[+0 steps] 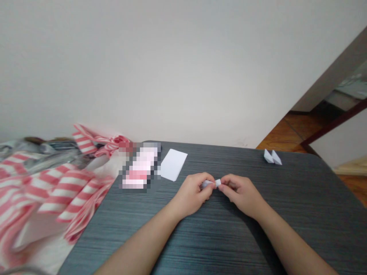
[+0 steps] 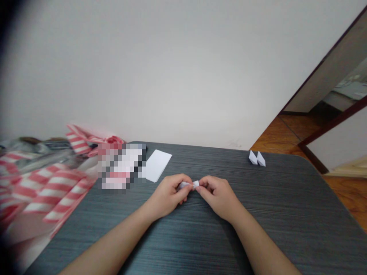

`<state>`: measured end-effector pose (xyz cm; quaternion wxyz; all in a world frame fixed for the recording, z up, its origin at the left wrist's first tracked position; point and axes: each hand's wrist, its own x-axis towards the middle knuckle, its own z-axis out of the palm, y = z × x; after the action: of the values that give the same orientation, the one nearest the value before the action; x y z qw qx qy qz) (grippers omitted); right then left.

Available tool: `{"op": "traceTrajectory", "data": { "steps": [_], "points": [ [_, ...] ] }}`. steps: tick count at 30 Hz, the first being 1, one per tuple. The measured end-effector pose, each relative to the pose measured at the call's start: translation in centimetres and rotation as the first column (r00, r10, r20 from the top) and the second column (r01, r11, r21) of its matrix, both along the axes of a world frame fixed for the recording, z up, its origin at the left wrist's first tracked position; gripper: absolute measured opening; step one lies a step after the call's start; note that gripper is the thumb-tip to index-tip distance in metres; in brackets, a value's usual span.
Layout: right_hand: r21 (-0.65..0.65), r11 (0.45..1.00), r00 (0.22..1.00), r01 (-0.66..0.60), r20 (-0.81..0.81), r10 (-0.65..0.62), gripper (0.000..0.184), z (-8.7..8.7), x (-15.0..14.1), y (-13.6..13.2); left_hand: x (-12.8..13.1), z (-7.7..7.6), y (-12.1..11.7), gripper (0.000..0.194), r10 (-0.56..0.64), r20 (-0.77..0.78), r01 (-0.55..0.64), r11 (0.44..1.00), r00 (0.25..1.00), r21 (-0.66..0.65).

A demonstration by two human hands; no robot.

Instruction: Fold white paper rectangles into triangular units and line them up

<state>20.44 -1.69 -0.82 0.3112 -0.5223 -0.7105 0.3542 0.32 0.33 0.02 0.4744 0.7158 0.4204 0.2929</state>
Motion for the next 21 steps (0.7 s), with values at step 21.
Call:
{"op": "traceTrajectory", "data": {
  "steps": [21],
  "points": [
    [0.004,0.999,0.999,-0.039,-0.012,0.039,0.016,0.34,0.01,-0.10,0.04,-0.75,-0.15,0.016,0.024,0.133,-0.008,0.993,0.991,-0.119]
  ]
}}
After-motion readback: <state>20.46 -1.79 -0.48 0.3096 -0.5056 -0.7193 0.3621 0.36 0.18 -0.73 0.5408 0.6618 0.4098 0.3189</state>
